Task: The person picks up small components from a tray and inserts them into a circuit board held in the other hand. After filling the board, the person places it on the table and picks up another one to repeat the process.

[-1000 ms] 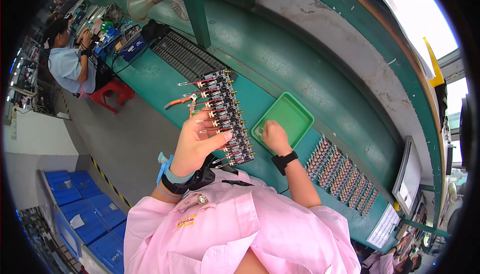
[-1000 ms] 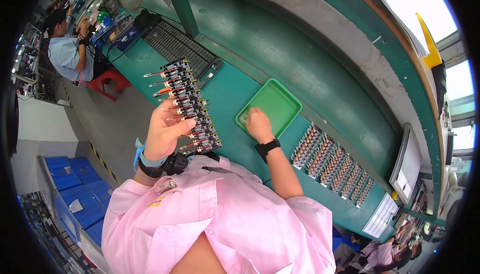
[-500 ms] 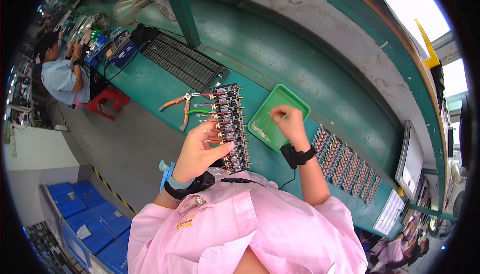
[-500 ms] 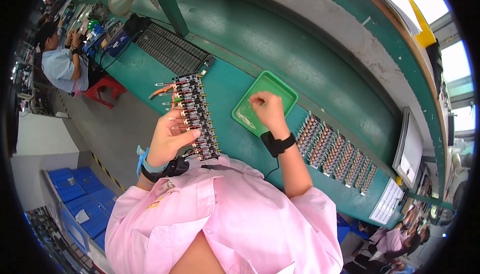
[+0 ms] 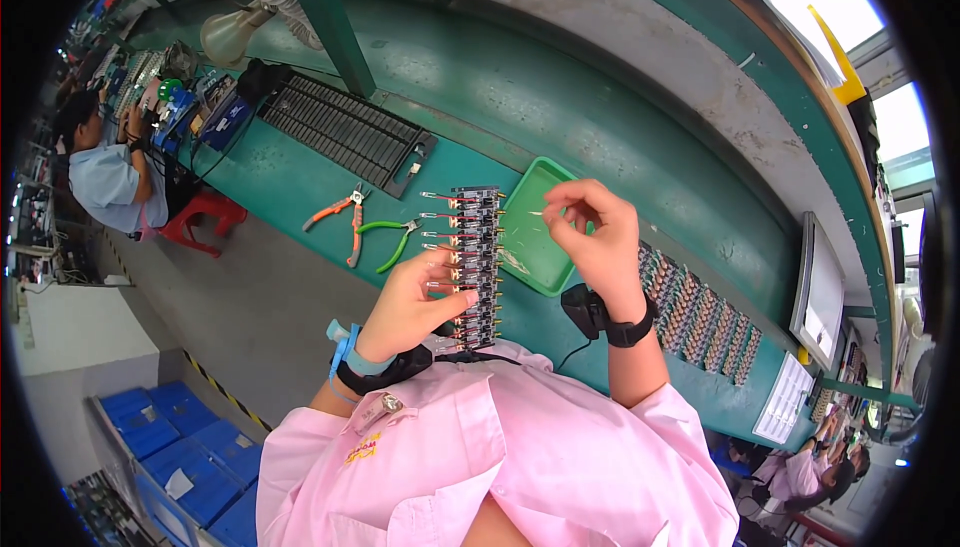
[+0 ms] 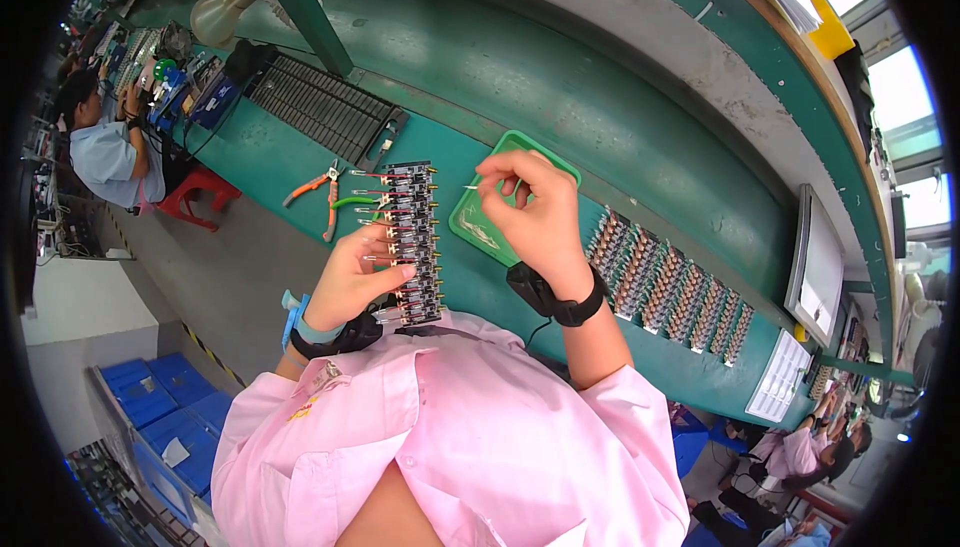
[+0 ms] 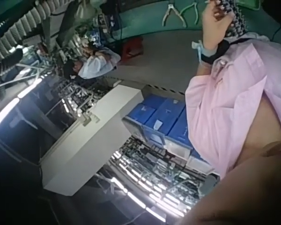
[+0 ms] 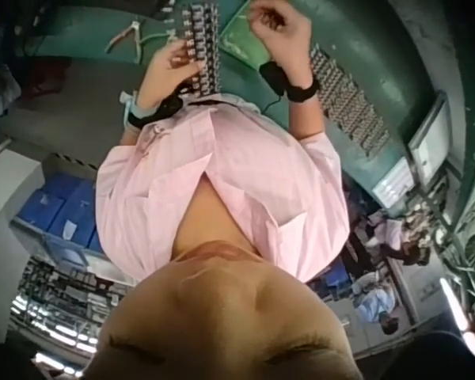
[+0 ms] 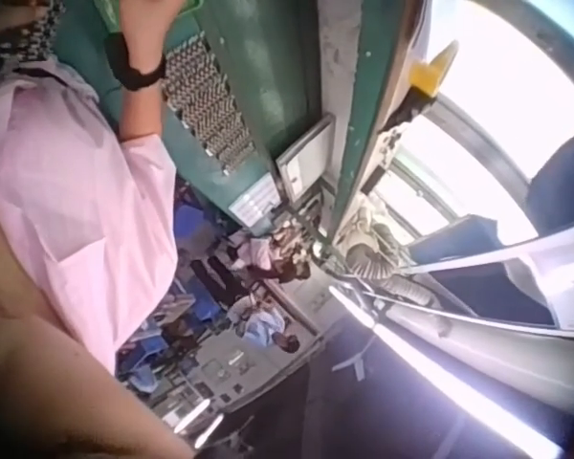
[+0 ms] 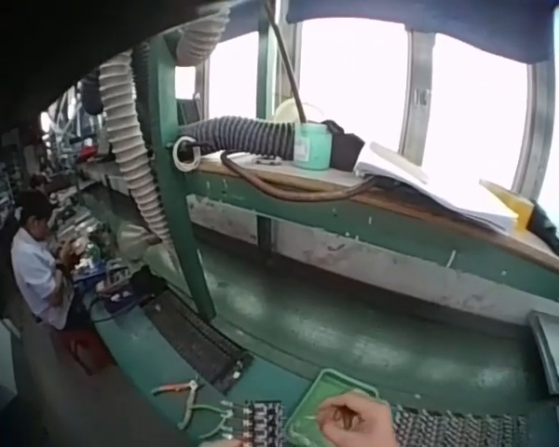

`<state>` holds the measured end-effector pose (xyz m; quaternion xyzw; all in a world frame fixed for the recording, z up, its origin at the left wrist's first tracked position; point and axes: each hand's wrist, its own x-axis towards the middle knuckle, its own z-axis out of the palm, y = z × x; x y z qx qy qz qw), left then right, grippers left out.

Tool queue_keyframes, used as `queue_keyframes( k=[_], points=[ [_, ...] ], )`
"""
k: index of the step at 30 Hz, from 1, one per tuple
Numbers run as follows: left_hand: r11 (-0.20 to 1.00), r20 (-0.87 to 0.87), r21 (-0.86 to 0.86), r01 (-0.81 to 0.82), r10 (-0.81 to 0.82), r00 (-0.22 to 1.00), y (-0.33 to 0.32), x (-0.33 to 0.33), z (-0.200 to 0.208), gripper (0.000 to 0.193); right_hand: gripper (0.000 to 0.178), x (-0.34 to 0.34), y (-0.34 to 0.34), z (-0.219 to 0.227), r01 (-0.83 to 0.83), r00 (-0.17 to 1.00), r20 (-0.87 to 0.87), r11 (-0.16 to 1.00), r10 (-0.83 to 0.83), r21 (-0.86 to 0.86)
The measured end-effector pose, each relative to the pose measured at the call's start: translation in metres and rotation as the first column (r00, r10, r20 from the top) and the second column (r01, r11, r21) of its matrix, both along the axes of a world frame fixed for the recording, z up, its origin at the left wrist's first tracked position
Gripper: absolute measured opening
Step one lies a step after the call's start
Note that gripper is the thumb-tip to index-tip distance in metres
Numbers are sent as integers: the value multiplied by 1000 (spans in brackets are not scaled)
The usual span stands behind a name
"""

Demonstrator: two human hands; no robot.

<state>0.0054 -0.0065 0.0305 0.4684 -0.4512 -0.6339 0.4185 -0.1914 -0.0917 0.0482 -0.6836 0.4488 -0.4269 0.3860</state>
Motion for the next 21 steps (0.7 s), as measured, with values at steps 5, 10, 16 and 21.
queue_keyframes(
  k=[5, 10, 16, 21],
  points=[
    [1000, -7, 8, 15, -15, 1000, 2, -2, 7, 32, 23, 9, 8, 10, 34, 999, 33, 997, -32, -62],
    [999, 23, -1, 40, -40, 999, 4, -1, 11, 32, 35, 15, 14, 13, 20, 999, 47, 983, -11, -180],
    [997, 66, -36, 62, -59, 996, 7, 1, 12, 32, 42, 18, 14, 15, 0, 999, -30, 918, -13, -396],
    [998, 39, -7, 54, -54, 998, 9, 0, 16, 31, 42, 20, 13, 16, -40, 998, -68, 865, 7, -500]
  ],
)
